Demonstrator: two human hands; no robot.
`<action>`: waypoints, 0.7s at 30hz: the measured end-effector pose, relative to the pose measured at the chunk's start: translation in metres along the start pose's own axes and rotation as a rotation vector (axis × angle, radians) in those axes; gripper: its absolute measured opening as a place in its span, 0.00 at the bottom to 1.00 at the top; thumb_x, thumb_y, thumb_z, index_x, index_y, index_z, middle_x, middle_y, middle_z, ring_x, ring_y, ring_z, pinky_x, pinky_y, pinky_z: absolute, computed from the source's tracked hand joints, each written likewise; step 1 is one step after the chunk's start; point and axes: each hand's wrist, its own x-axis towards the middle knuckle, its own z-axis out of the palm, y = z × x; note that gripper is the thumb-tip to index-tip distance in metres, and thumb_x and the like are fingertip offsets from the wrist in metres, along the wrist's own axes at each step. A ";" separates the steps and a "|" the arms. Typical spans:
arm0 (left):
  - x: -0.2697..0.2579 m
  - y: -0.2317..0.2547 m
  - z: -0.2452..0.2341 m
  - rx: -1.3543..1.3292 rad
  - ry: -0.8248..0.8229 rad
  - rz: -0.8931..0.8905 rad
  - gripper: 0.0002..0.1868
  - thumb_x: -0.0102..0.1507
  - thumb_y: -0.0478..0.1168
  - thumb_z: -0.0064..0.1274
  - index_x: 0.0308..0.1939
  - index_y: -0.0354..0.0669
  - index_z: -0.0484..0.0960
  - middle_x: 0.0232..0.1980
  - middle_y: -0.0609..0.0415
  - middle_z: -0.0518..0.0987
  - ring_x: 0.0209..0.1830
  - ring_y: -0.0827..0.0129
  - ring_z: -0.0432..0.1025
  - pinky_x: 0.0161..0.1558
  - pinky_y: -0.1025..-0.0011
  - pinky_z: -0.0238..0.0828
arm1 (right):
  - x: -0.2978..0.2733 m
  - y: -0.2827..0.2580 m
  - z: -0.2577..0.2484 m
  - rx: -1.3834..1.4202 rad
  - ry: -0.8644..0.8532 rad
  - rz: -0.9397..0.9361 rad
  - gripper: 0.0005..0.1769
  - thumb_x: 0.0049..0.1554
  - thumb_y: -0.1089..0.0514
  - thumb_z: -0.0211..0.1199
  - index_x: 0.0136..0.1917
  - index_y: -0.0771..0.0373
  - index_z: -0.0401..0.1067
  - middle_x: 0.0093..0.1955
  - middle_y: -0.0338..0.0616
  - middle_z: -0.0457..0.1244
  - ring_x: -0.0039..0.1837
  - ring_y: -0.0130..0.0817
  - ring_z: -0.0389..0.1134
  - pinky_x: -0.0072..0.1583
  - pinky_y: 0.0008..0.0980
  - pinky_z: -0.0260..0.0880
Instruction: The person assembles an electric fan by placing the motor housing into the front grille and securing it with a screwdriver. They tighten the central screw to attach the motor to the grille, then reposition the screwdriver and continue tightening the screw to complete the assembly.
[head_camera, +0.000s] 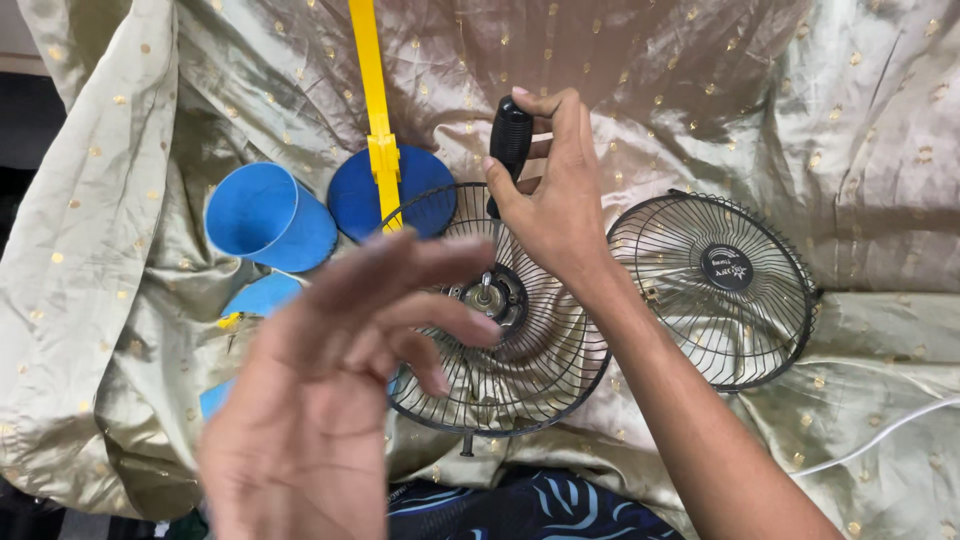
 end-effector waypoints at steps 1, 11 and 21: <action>0.002 -0.002 0.012 -0.027 -0.064 0.017 0.37 0.72 0.68 0.43 0.74 0.45 0.67 0.67 0.38 0.78 0.54 0.60 0.79 0.52 0.66 0.69 | 0.000 0.001 0.000 0.011 -0.009 -0.004 0.31 0.59 0.65 0.69 0.70 0.65 0.58 0.62 0.50 0.57 0.57 0.35 0.70 0.50 0.28 0.78; 0.010 0.025 -0.048 -0.309 -0.402 -0.587 0.27 0.71 0.52 0.45 0.67 0.38 0.68 0.61 0.38 0.82 0.49 0.61 0.79 0.48 0.64 0.72 | -0.003 0.007 -0.009 0.057 -0.019 0.053 0.31 0.57 0.66 0.68 0.69 0.65 0.57 0.64 0.51 0.56 0.60 0.36 0.69 0.47 0.29 0.78; 0.007 0.046 -0.051 -0.257 -0.214 -0.465 0.21 0.65 0.42 0.50 0.60 0.36 0.76 0.58 0.43 0.84 0.48 0.65 0.77 0.49 0.66 0.72 | -0.001 -0.003 -0.011 -0.021 0.000 0.025 0.31 0.58 0.67 0.69 0.68 0.66 0.55 0.64 0.52 0.59 0.58 0.34 0.69 0.48 0.30 0.79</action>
